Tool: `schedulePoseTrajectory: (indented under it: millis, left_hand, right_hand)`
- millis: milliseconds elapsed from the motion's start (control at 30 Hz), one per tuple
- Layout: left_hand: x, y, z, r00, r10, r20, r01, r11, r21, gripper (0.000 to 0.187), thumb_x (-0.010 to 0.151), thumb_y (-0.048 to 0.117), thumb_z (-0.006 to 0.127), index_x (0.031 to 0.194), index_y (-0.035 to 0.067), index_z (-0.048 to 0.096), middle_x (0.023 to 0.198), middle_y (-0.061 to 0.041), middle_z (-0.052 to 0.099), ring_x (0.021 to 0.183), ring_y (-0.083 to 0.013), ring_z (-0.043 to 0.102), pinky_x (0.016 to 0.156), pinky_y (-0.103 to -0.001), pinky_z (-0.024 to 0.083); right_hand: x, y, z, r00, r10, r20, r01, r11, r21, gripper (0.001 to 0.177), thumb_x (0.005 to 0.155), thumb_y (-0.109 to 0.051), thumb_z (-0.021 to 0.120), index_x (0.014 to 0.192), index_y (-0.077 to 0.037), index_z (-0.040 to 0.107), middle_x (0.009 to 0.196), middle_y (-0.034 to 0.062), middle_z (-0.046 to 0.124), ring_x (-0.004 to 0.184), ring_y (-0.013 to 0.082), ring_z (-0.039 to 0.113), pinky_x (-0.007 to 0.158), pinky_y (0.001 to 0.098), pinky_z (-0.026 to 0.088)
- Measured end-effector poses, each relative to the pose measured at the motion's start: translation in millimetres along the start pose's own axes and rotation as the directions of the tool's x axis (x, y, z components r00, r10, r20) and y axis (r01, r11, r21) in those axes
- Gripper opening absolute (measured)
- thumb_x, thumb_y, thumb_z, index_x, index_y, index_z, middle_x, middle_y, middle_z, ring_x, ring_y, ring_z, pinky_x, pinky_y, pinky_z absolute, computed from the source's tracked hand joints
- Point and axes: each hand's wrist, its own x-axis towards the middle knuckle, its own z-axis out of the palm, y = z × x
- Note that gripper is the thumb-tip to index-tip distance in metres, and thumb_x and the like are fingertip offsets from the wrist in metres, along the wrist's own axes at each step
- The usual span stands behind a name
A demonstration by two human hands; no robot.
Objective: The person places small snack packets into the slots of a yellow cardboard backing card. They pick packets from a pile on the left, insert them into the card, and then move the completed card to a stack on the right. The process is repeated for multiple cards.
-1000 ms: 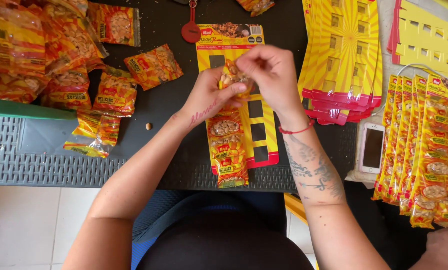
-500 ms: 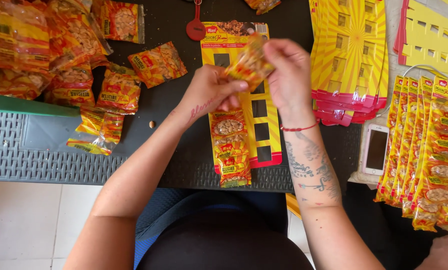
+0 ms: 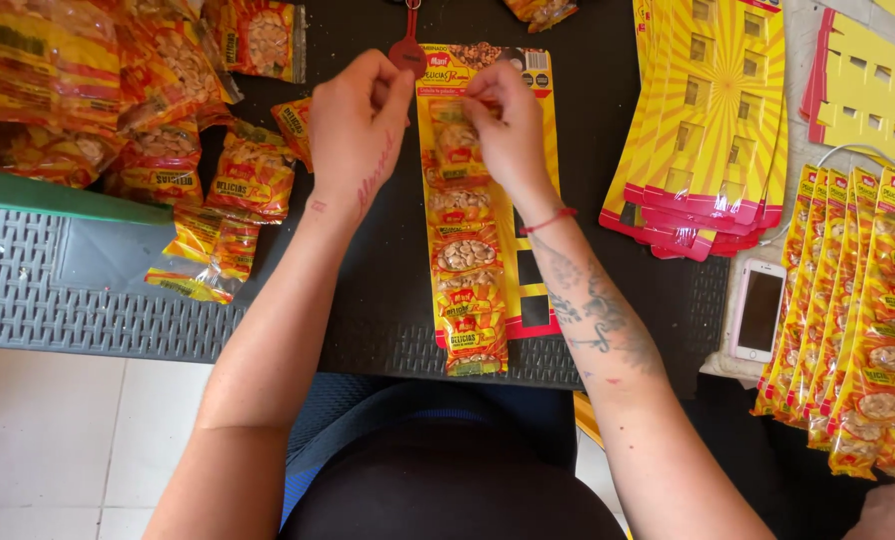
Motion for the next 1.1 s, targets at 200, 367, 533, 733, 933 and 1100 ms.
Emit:
schedulePoseTrajectory:
  millis: [200, 367, 533, 733, 933, 1100]
  left_hand:
    - [0, -22, 25, 0.971, 0.232, 0.052, -0.232, 0.973, -0.012, 0.003, 0.095, 0.012, 0.065, 0.093, 0.011, 0.062, 0.083, -0.004, 0.070, 0.074, -0.0224, 0.065, 0.067, -0.036, 0.049]
    - [-11, -42, 60, 0.827, 0.437, 0.353, -0.515, 0.841, 0.166, 0.070, 0.106, 0.055, 0.049, 0.143, -0.004, 0.050, 0.138, -0.029, 0.061, 0.131, -0.0418, 0.057, 0.113, -0.050, 0.040]
    - [-9, -36, 63, 0.831, 0.416, 0.370, -0.537, 0.772, 0.340, 0.081, 0.105, 0.069, 0.037, 0.140, -0.002, 0.054, 0.132, -0.023, 0.066, 0.130, -0.0350, 0.060, 0.121, -0.060, 0.016]
    - [-9, -12, 32, 0.866, 0.416, 0.278, -0.437, 0.899, 0.016, 0.067, 0.106, 0.052, 0.054, 0.149, 0.002, 0.044, 0.147, -0.020, 0.057, 0.146, -0.0465, 0.041, 0.123, -0.059, 0.021]
    - [-25, -7, 53, 0.940, 0.127, 0.317, 0.078, 0.824, -0.561, 0.036, 0.090, 0.027, 0.083, 0.120, 0.017, 0.064, 0.103, -0.007, 0.069, 0.101, -0.0165, 0.069, 0.090, -0.031, 0.057]
    - [-44, 6, 65, 0.919, 0.060, 0.390, 0.190, 0.799, -0.571, 0.007, 0.091, 0.017, 0.083, 0.089, 0.011, 0.081, 0.066, -0.004, 0.074, 0.073, -0.0114, 0.076, 0.067, -0.026, 0.063]
  right_hand:
    - [10, 7, 21, 0.969, -0.218, -0.117, 0.173, 0.935, -0.308, 0.025, 0.083, 0.007, 0.074, 0.083, -0.013, 0.059, 0.077, -0.0014, 0.066, 0.068, 0.0141, 0.064, 0.064, 0.0303, 0.047]
    - [29, 15, 1, 0.885, -0.395, -0.246, 0.219, 0.820, -0.529, 0.014, 0.090, 0.003, 0.060, 0.089, -0.011, 0.062, 0.096, 0.0072, 0.057, 0.089, 0.0244, 0.055, 0.079, 0.0371, 0.041]
    - [78, 72, -44, 0.950, -0.285, -0.126, 0.047, 0.531, -0.846, 0.019, 0.084, -0.009, 0.071, 0.098, -0.020, 0.079, 0.137, 0.0034, 0.057, 0.112, 0.0341, 0.051, 0.080, 0.0532, 0.037]
    - [35, -1, -74, 0.892, -0.374, -0.256, 0.254, 0.881, -0.399, 0.018, 0.076, 0.001, 0.086, 0.081, -0.008, 0.072, 0.077, 0.0048, 0.070, 0.068, 0.0162, 0.064, 0.064, 0.0296, 0.051]
    - [-68, -49, -74, 0.977, -0.005, -0.212, 0.078, 0.938, 0.337, 0.034, 0.092, 0.005, 0.078, 0.113, -0.003, 0.052, 0.086, 0.0120, 0.069, 0.073, 0.0140, 0.069, 0.065, 0.0248, 0.058]
    - [-120, -59, -70, 0.913, 0.169, -0.371, 0.073, 0.827, 0.557, 0.028, 0.093, 0.003, 0.075, 0.115, 0.002, 0.058, 0.092, 0.0173, 0.075, 0.077, 0.0199, 0.076, 0.072, 0.0323, 0.066]
